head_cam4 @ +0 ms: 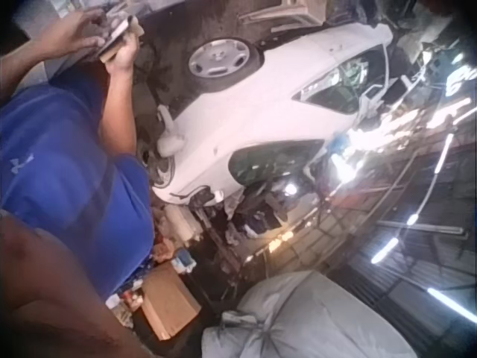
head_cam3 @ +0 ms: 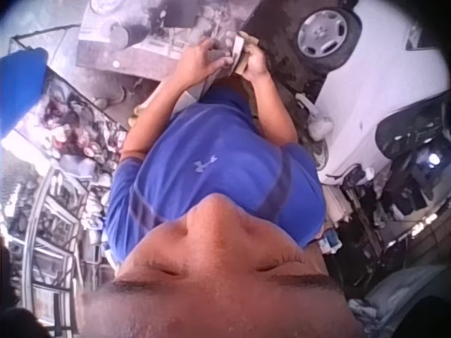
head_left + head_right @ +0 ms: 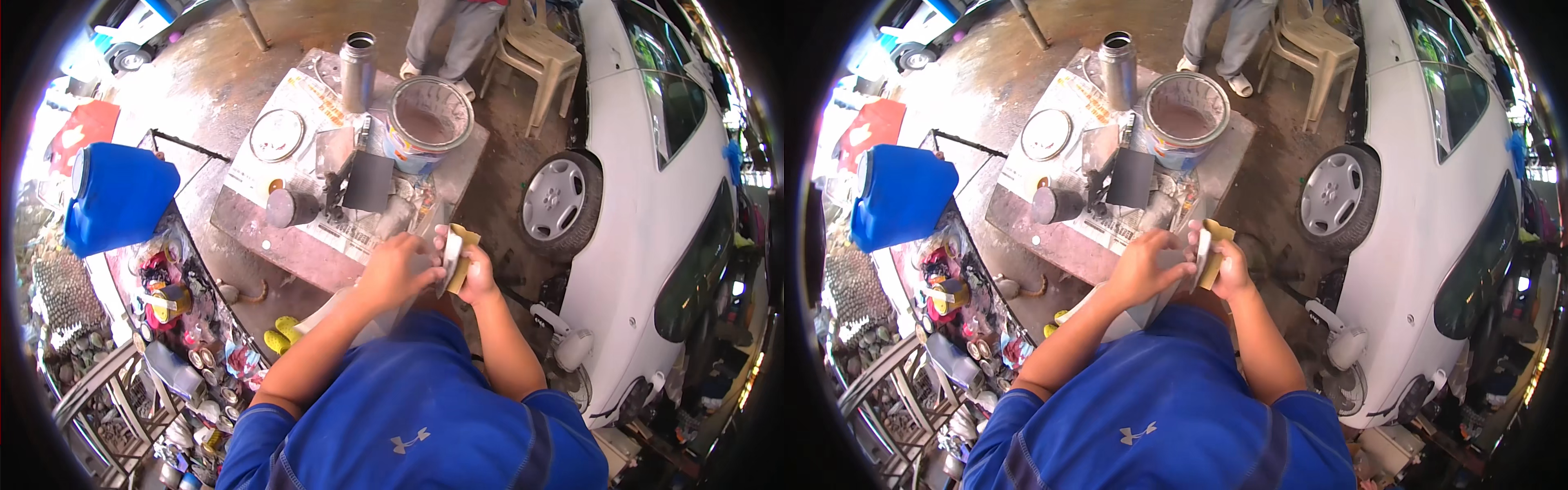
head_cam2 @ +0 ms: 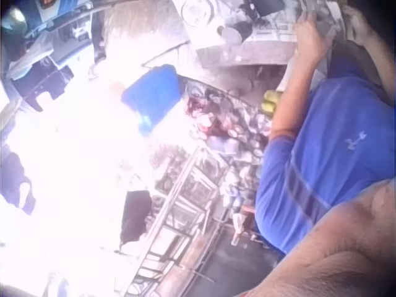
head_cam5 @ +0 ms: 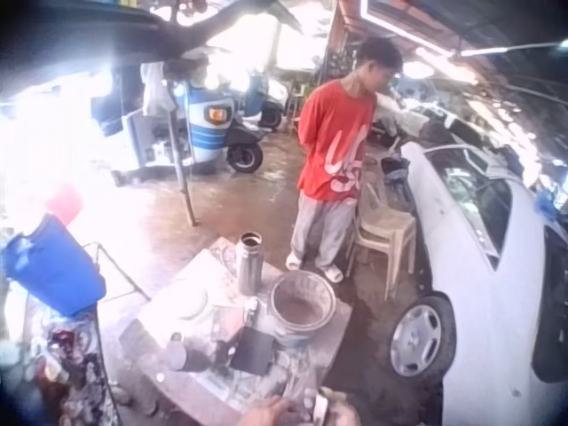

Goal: The person holds a grey car part on a table and uses a piece of sandpaper to scrub its surface, occasionally checking the texture with their fingers before picking up the part to inspect it.

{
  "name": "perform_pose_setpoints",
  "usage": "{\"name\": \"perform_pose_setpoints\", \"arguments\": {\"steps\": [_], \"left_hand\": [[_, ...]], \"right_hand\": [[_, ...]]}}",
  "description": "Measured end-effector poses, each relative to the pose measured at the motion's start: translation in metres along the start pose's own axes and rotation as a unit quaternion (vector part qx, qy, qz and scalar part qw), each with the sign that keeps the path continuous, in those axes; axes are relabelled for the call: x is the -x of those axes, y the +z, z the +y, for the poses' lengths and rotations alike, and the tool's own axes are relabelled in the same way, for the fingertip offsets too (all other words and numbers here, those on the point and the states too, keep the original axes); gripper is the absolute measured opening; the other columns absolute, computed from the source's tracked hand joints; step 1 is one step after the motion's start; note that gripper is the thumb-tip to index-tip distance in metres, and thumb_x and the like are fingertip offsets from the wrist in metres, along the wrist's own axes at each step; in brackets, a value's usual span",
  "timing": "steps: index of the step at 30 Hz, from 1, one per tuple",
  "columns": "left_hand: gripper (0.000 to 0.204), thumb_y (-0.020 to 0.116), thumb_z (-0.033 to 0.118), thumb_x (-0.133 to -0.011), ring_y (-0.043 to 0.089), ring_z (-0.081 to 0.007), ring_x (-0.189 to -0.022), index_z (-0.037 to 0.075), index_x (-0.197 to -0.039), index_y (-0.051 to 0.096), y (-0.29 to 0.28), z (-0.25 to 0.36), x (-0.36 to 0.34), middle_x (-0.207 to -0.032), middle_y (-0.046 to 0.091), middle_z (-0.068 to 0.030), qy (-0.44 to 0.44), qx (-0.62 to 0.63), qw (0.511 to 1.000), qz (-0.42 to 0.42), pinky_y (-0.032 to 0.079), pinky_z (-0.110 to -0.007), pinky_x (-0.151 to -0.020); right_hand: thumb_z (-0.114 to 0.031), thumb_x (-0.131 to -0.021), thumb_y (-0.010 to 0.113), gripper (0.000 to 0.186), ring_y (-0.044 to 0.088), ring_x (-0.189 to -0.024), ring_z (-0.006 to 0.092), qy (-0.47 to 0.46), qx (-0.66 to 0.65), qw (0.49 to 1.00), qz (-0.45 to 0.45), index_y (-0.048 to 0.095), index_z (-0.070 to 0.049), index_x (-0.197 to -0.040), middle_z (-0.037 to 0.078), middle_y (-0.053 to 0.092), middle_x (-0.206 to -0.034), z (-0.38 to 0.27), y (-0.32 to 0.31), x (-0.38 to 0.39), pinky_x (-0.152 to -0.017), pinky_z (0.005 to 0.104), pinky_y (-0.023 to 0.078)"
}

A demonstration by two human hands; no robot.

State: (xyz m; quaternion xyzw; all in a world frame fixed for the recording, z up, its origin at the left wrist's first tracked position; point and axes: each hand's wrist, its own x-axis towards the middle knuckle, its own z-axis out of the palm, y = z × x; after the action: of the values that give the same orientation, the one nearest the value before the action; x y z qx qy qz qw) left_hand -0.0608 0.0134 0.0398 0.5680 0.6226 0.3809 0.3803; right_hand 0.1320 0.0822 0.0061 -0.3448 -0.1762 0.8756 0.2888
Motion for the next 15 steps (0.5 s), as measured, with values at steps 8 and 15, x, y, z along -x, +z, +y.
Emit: {"name": "perform_pose_setpoints", "arguments": {"steps": [8, 15], "left_hand": [[0.023, 0.082, 0.02, -0.086, 0.068, -0.0321, -0.088, 0.003, -0.095, 0.071, 0.022, 0.012, 0.011, -0.093, 0.068, -0.0142, -0.021, 0.059, 0.996, 0.069, 0.055, -0.041, -0.08], [0.023, 0.07, 0.017, -0.1, 0.067, -0.0103, -0.077, -0.004, -0.107, 0.073, 0.02, 0.012, 0.013, -0.087, 0.074, -0.0078, -0.149, 0.229, 0.96, 0.068, 0.054, -0.029, -0.068]], "right_hand": [[-0.078, -0.099, 0.028, 0.095, 0.063, -0.115, 0.0215, -0.001, -0.094, 0.994, -0.05, 0.039, -0.003, -0.156, 0.007, 0.066, -0.118, 0.012, 0.026, 0.008, -0.102, 0.0369, 0.049], [-0.025, -0.104, 0.064, 0.026, 0.063, -0.099, 0.0106, -0.14, 0.273, 0.951, 0.03, 0.063, -0.003, -0.118, 0.004, 0.069, -0.106, 0.018, 0.014, 0.0, -0.09, 0.0272, 0.05]]}}
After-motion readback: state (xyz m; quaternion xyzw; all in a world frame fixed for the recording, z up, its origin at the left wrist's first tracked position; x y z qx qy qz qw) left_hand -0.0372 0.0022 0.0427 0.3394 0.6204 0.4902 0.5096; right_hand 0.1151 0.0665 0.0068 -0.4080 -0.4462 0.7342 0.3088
